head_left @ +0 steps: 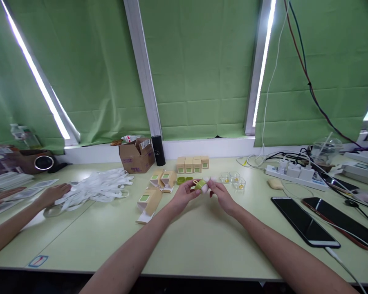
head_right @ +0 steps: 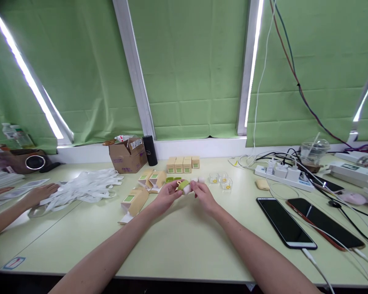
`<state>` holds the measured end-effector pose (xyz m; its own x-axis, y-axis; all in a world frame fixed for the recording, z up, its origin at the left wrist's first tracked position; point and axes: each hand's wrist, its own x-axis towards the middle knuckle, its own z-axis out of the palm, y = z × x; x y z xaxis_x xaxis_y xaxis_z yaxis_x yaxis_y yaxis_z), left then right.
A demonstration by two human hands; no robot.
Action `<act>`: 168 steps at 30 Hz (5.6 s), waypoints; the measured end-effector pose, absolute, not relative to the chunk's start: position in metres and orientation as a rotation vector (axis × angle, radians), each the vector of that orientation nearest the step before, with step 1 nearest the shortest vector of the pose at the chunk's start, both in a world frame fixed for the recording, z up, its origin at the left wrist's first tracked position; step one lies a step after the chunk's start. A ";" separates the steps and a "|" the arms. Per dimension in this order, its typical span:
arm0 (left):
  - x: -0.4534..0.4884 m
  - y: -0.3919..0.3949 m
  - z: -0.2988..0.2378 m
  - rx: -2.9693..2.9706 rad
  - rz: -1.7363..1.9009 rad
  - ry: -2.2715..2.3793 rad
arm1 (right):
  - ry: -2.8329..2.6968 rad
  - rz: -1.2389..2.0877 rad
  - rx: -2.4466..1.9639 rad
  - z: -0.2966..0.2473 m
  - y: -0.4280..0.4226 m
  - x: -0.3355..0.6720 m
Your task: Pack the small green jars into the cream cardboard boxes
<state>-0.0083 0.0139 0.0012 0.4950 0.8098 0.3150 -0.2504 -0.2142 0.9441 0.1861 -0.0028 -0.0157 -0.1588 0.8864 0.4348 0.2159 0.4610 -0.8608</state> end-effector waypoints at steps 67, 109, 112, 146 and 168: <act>-0.020 0.034 -0.010 1.082 1.430 0.586 | -1.798 0.618 -0.913 -0.020 -0.011 0.181; -0.018 0.031 -0.008 1.259 1.404 0.690 | -0.979 1.601 -0.527 -0.015 -0.004 0.184; -0.018 0.030 -0.007 1.273 1.397 0.682 | -1.000 1.590 -0.542 -0.014 -0.005 0.183; -0.014 0.021 -0.007 1.414 1.275 0.642 | -1.120 1.621 -0.537 -0.022 -0.003 0.178; -0.017 0.023 -0.007 1.396 1.229 0.568 | -1.145 1.625 -0.506 -0.020 -0.006 0.176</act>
<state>-0.0170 0.0228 -0.0074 0.3378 0.8746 0.3476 -0.3017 -0.2492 0.9202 0.1765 -0.0059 -0.0196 -0.3732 0.9038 0.2093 -0.5013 -0.0067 -0.8652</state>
